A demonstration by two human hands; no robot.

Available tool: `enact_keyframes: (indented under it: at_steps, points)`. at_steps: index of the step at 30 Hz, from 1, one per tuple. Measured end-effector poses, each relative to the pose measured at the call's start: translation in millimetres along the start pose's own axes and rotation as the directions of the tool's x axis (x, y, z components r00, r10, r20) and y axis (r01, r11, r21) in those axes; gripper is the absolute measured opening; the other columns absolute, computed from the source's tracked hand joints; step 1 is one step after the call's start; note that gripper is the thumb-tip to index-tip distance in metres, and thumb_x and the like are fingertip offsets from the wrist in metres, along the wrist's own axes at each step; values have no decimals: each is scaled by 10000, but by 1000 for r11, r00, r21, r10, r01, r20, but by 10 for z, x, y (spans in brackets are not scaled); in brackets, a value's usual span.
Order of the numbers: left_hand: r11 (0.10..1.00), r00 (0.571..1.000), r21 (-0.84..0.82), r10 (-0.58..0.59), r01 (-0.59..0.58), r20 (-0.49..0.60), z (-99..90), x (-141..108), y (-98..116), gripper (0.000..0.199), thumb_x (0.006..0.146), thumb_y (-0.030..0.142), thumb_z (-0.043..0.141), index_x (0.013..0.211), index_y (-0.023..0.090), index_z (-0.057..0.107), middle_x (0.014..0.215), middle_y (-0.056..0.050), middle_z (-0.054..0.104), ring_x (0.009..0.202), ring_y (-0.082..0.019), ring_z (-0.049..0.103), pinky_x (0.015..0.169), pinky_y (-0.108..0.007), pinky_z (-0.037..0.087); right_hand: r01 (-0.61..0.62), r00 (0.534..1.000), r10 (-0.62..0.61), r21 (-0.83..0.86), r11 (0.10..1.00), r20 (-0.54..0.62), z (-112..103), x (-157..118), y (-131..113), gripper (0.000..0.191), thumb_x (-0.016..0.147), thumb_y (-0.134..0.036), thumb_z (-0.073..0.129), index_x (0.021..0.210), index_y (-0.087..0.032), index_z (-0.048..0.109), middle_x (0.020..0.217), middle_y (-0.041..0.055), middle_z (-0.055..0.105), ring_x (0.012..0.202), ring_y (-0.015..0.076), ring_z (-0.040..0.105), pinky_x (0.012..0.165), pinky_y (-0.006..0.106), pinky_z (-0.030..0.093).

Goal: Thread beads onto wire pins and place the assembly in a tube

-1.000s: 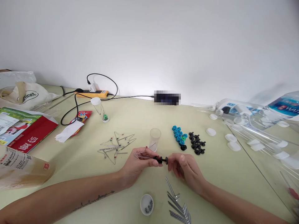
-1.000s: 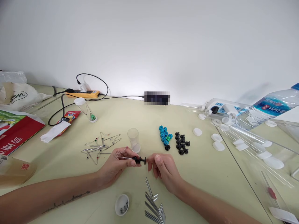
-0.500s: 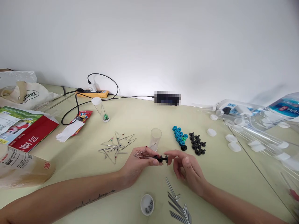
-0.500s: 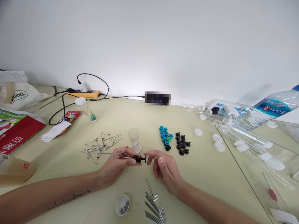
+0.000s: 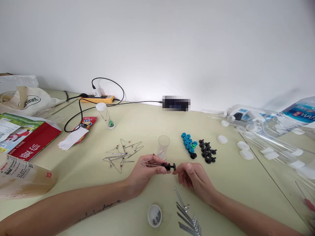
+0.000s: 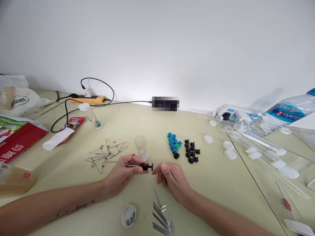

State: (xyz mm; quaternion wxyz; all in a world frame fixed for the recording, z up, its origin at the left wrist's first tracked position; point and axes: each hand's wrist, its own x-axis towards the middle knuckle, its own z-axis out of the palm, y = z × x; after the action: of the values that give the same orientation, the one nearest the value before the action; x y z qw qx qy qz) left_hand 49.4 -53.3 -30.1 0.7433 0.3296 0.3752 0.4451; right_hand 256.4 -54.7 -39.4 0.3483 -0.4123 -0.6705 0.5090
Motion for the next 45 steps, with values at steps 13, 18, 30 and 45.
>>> enact_keyframes:
  at_steps: [13, 18, 30, 45]
  points:
    - [1000, 1000, -2, 7, -7, 10, -13, 7, -5, 205, 624, 150, 785, 797, 136, 676, 849, -55, 708, 808, -203, 676, 878, -362, 461, 74, 996, -75, -32, 997, -37, -7, 1, -26, 534, 947, -528, 233, 1102, -173, 601, 731, 40, 609, 450, 88, 439, 425, 215, 354]
    - [1000, 1000, 10, 10, -10, 14, -20, 16, -13, 200, 612, 138, 788, 777, 139, 675, 848, -56, 712, 807, -198, 670, 878, -369, 463, -10, 998, 16, -89, 996, 67, 11, 21, -11, 603, 955, -516, 207, 748, -149, 639, 570, 26, 551, 475, 105, 469, 450, 216, 344]
    - [999, 998, 50, 11, -14, 58, -30, 27, -51, 182, 608, 133, 781, 758, 125, 679, 843, -80, 719, 818, -198, 651, 869, -389, 469, 1, 996, 20, -228, 974, 90, 25, 53, -92, 190, 913, -375, 468, 867, -194, 502, 586, -50, 448, 513, 98, 376, 478, 209, 284]
    - [997, 999, 82, -3, -1, 54, -6, 7, -20, 171, 596, 141, 790, 733, 135, 687, 818, -60, 718, 794, -184, 659, 828, -328, 474, 15, 997, 6, -291, 957, 71, 20, 44, -78, 221, 904, -416, 474, 882, -198, 499, 604, -48, 435, 536, 107, 371, 494, 209, 285]
